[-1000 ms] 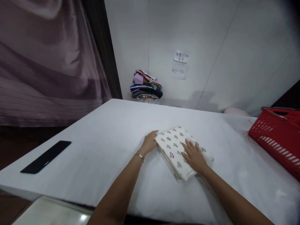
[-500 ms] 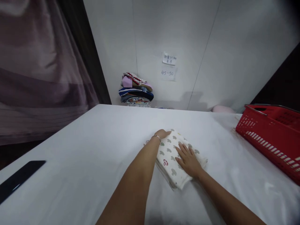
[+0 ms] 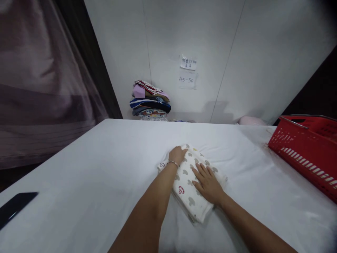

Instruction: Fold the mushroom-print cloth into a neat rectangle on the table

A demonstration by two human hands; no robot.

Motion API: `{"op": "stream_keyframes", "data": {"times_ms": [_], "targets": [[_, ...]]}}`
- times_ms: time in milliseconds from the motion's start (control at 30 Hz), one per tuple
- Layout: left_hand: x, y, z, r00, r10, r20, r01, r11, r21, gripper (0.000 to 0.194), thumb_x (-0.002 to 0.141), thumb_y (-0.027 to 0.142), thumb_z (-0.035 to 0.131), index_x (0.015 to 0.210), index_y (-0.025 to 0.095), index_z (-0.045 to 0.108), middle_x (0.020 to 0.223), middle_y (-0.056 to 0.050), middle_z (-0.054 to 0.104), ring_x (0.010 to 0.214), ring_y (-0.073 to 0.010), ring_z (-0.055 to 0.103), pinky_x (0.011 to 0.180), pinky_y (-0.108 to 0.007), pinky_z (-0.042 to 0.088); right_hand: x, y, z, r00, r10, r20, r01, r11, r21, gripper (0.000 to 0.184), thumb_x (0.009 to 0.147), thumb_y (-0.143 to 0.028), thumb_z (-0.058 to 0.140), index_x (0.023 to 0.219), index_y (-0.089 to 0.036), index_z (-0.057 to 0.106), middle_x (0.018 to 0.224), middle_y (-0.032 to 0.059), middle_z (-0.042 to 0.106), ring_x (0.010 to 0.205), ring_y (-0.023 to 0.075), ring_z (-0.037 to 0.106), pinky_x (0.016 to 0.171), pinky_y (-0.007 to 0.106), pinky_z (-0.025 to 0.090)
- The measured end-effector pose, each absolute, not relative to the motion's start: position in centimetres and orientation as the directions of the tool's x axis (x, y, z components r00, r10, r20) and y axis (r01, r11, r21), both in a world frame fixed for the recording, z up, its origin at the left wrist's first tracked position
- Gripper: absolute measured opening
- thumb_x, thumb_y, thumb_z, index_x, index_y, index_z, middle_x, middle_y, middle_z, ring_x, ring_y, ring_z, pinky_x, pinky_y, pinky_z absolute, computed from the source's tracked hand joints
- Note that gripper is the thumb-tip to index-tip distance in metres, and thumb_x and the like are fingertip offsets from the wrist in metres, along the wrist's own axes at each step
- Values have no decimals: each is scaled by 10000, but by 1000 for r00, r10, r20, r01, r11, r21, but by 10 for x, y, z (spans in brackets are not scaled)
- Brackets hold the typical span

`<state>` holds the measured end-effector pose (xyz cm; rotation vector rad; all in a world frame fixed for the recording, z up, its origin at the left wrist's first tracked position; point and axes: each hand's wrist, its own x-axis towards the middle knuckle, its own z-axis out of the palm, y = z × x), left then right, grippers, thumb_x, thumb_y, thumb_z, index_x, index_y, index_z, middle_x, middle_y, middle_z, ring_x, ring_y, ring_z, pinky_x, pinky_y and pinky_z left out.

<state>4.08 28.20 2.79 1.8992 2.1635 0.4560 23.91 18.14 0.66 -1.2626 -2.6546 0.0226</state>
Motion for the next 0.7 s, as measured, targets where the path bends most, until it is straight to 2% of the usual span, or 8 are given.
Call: {"op": "stream_keyframes", "data": {"times_ms": [133,267,333,467,600,700], "targets": [[45,275,48,-157,984,87,926,116,360,482,887,530,360,1108,157,571,1159,-137,614,1091,-249,554,901,-363,414,239,182,8,-614,774,158,769,631,-103,554,950,-484,282,1445,-236,299,1523,76,216,1403,266,145,1112,492,151],[46,248,54,18,963,270,960,-93,265,580,903,552,288,1336,185,408,1423,-111,415,1339,-257,309,1100,-455,204,238,181,9,-594,791,148,786,609,-101,549,945,-471,301,1439,-232,314,1524,78,213,1401,269,154,1110,488,146],[44,233,46,86,971,224,966,-136,219,634,896,575,262,1391,187,342,1491,-95,310,1388,-263,206,1127,-477,130,236,178,9,-571,809,140,804,586,-103,550,941,-472,310,1435,-231,325,1523,77,214,1400,273,157,1109,489,141],[39,221,28,130,988,82,968,-144,203,677,887,597,225,1432,198,276,1524,-68,231,1407,-253,155,1133,-481,134,233,169,13,-515,851,103,844,525,-108,563,938,-474,304,1433,-206,333,1524,82,207,1402,279,143,1109,493,130],[39,224,26,147,984,105,965,-166,204,662,888,574,240,1435,202,276,1527,-73,221,1415,-258,123,1133,-506,119,228,179,28,-514,856,45,848,515,-126,576,922,-476,342,1424,-192,352,1511,108,243,1394,289,175,1096,504,161],[39,225,26,147,981,130,956,-175,234,647,891,559,256,1428,202,294,1522,-86,230,1414,-263,129,1129,-522,112,230,201,35,-517,842,151,840,533,-95,578,930,-465,330,1437,-187,316,1516,110,231,1403,272,146,1098,504,151]]}}
